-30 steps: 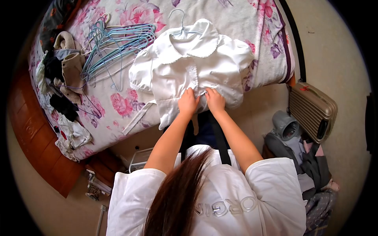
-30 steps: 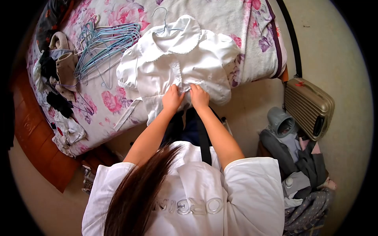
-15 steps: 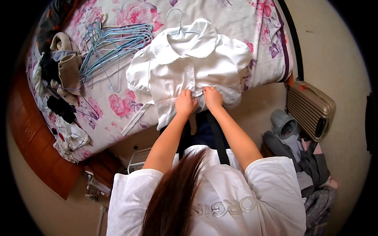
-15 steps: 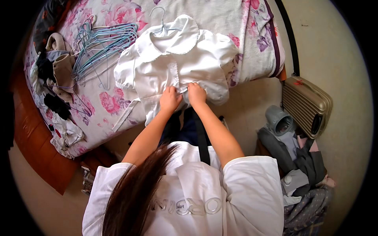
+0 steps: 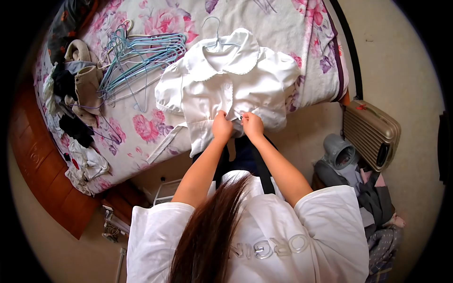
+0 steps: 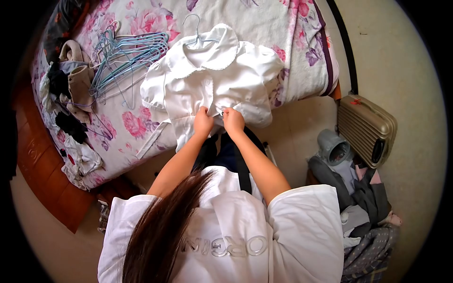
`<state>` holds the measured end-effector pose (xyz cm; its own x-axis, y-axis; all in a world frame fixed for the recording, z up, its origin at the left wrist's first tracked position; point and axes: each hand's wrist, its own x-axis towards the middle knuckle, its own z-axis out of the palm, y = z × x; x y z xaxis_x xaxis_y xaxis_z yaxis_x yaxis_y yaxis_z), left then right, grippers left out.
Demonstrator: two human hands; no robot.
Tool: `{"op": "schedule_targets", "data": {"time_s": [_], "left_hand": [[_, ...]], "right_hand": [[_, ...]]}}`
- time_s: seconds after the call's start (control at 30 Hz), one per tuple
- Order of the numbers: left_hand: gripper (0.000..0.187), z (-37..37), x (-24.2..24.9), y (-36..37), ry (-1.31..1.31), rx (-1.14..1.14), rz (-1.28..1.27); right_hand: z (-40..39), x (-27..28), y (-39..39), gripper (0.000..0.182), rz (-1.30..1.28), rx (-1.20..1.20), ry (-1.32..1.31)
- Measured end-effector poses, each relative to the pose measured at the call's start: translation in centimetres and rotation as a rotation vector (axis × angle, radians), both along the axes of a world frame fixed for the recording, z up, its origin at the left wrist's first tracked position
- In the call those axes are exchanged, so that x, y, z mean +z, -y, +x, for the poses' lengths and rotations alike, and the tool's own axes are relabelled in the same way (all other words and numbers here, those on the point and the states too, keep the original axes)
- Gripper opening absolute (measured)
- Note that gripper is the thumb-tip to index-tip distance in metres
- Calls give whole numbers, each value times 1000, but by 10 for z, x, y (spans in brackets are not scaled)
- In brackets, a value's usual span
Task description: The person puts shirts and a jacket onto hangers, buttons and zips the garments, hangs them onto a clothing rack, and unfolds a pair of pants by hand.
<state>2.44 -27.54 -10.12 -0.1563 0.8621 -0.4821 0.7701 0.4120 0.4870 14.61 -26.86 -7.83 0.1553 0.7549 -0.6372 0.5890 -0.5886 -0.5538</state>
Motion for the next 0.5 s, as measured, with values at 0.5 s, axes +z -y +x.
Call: {"op": "schedule_targets", "data": {"time_s": [0.5], "left_hand": [[18, -16, 36, 20, 935, 793, -303]], "right_hand": [[-22, 27, 10, 15, 219, 140, -16]]}}
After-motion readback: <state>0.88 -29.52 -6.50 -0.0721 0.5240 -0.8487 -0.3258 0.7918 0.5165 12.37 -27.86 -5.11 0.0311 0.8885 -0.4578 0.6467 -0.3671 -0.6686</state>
